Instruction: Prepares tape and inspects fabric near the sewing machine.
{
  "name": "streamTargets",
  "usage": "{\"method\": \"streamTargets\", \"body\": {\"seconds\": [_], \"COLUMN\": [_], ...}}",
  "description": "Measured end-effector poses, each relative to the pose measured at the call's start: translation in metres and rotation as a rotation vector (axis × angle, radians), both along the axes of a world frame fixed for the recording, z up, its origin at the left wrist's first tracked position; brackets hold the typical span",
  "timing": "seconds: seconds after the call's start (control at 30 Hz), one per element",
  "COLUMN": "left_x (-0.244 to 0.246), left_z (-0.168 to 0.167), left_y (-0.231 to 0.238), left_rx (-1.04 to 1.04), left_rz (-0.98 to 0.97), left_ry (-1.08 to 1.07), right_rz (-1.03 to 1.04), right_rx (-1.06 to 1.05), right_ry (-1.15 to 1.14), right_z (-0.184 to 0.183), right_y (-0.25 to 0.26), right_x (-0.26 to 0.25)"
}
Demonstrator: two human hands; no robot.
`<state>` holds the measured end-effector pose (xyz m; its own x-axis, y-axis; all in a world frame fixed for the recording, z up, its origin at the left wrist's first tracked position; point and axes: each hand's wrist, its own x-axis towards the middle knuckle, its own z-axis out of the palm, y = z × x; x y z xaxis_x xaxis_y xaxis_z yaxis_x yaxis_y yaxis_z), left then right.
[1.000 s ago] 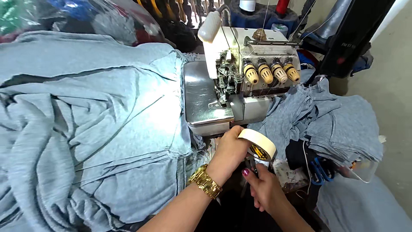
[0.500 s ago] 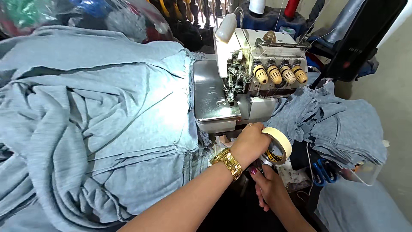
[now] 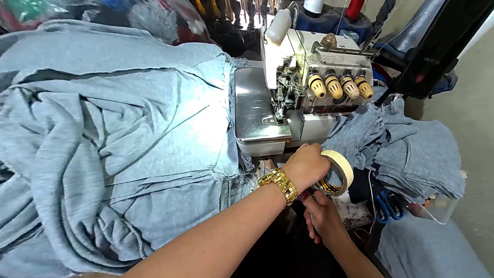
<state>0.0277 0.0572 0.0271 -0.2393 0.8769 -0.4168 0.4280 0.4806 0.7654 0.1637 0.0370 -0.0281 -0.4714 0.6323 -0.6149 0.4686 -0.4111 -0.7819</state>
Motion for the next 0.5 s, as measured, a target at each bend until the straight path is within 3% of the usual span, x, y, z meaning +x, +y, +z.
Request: {"method": "streamTargets", "body": {"seconds": [0.33, 0.43, 0.5], "left_x": [0.001, 0.002, 0.0], "left_z": [-0.003, 0.002, 0.008], "left_y": [0.005, 0.005, -0.004], "left_rx": [-0.014, 0.024, 0.091], "left_rz": [0.029, 0.08, 0.084], "left_ry": [-0.057, -0.169, -0.21], "right_rz": [-0.004, 0.159, 0.319], "right_rx": [-0.039, -0.001, 0.141], "right_ry": [-0.045, -0.026, 0.052], "right_z": [0.002, 0.004, 0.006], "right_y": [0.006, 0.002, -0.006], "right_x": [0.0, 0.021, 0.05]}}
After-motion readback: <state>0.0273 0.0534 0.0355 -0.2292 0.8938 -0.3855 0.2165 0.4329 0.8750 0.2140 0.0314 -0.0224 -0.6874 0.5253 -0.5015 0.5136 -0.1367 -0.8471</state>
